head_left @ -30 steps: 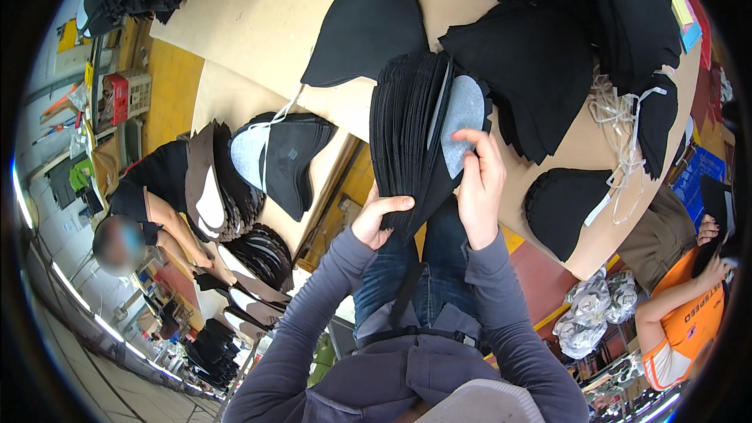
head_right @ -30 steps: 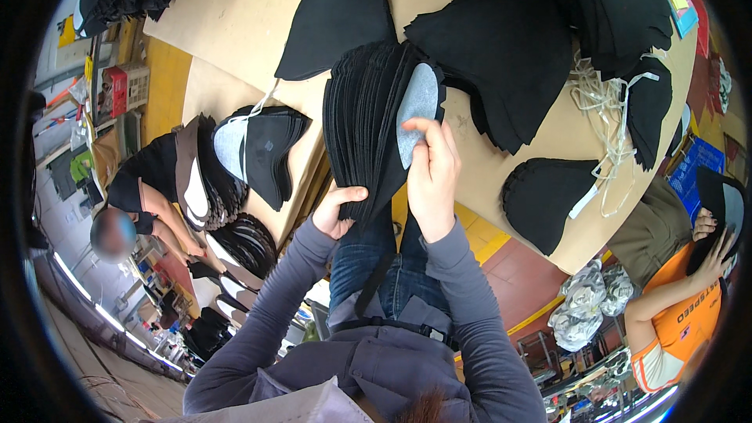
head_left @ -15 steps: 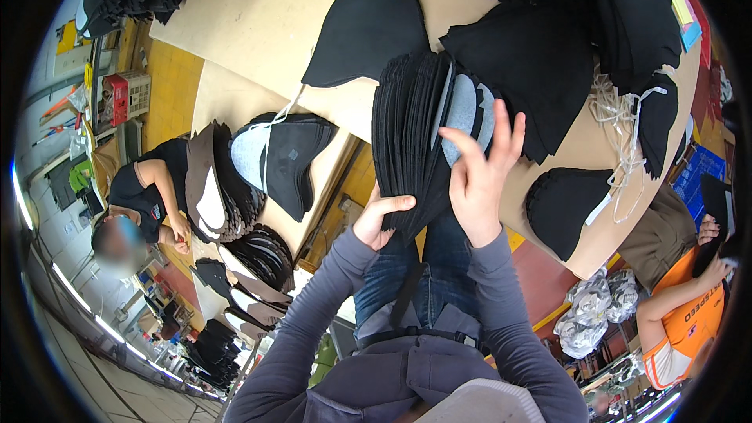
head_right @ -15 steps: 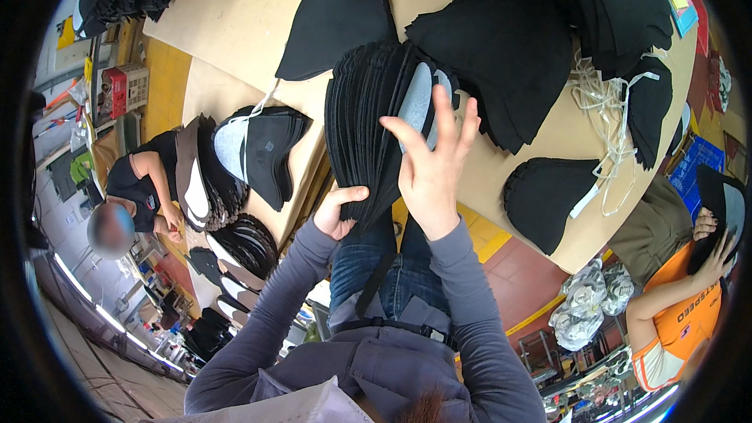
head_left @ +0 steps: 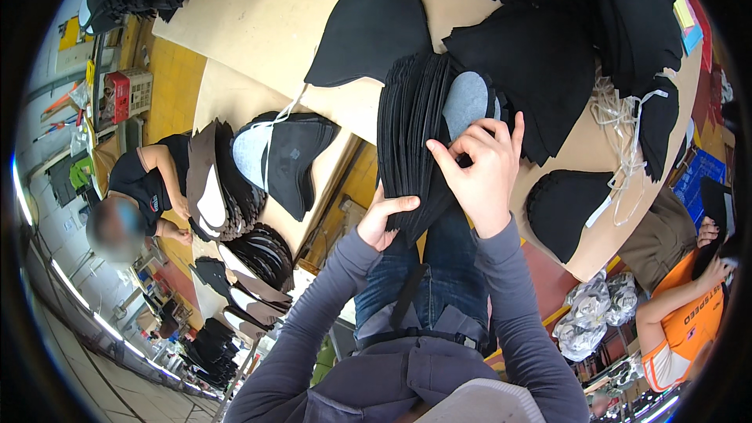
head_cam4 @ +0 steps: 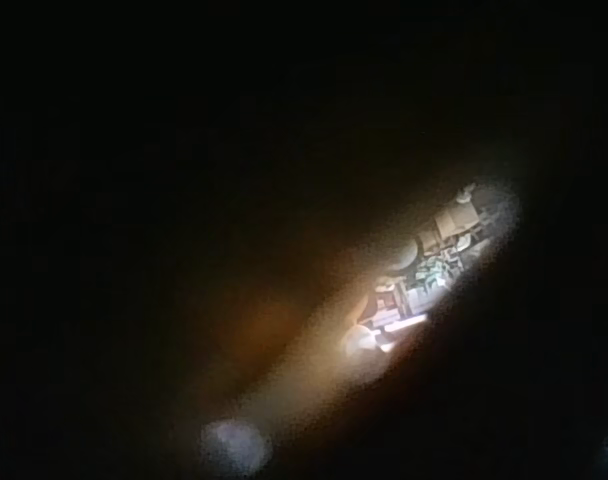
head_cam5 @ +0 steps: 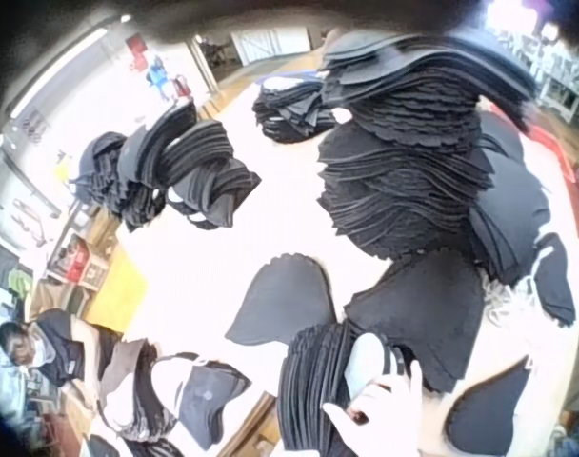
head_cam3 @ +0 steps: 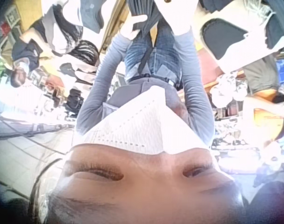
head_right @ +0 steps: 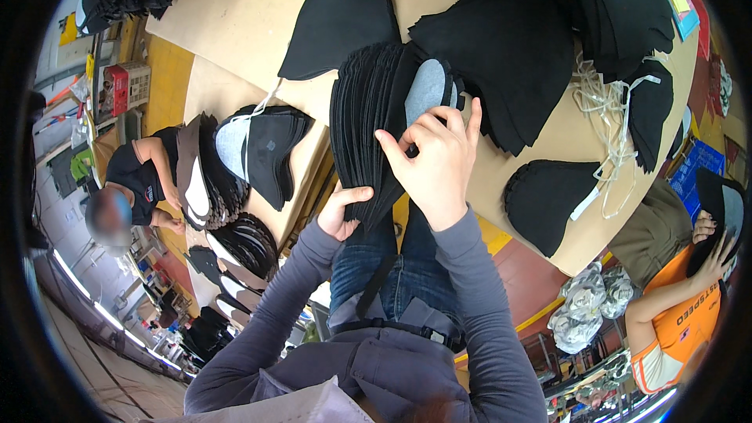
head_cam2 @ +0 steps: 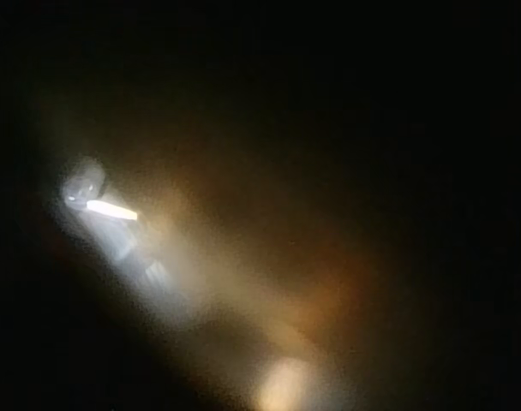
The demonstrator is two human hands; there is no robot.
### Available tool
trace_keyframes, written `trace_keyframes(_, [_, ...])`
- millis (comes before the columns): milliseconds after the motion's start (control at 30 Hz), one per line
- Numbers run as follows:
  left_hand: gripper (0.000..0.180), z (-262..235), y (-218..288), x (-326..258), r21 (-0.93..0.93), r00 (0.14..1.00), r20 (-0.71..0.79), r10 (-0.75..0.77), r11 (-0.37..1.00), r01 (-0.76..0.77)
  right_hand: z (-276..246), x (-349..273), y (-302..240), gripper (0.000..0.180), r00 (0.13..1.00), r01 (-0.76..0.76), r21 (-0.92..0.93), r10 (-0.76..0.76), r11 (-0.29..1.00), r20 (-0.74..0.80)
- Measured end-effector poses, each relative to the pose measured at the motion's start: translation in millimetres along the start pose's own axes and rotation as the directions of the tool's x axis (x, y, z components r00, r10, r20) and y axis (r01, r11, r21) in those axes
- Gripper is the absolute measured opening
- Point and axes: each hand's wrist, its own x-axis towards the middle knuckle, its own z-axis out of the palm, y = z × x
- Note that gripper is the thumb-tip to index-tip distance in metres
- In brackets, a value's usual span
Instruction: The person stacks black fabric pieces on a table in a factory setting. They pick up pieces, align them, and place them into neat piles while coworkers work nearby.
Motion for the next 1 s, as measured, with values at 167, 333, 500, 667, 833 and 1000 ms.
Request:
trace_keyframes(167, [0.065,2,2,0,0.011,1.000,-0.001,-0.005,1.000,0.005,4,-3,1,0.010,0.993,-0.103,0.082,0.107,0.991,-0.040])
trace_keyframes(333, [0.068,3,-2,0,0.009,1.000,-0.009,0.016,1.000,-0.016,5,-7,2,0.009,0.997,-0.076,0.055,0.077,0.996,-0.023])
trace_keyframes(500, [0.070,5,-3,0,0.024,1.000,-0.028,0.001,1.000,-0.001,0,-4,-4,0.018,0.988,-0.147,0.053,0.149,0.988,-0.039])
trace_keyframes(667, [0.089,-5,-7,2,0.033,0.998,-0.039,-0.048,0.998,0.049,-4,-4,-1,0.020,0.996,0.016,-0.066,-0.010,0.998,0.083])
trace_keyframes(833, [0.097,-4,-5,1,0.010,0.999,-0.003,-0.051,0.999,0.051,1,-4,0,0.017,0.998,-0.015,-0.100,0.021,0.995,0.059])
trace_keyframes(1000, [0.096,1,-1,1,0.061,0.999,0.043,-0.026,0.998,0.024,-3,0,-10,0.013,0.991,-0.122,-0.027,0.123,0.992,0.045])
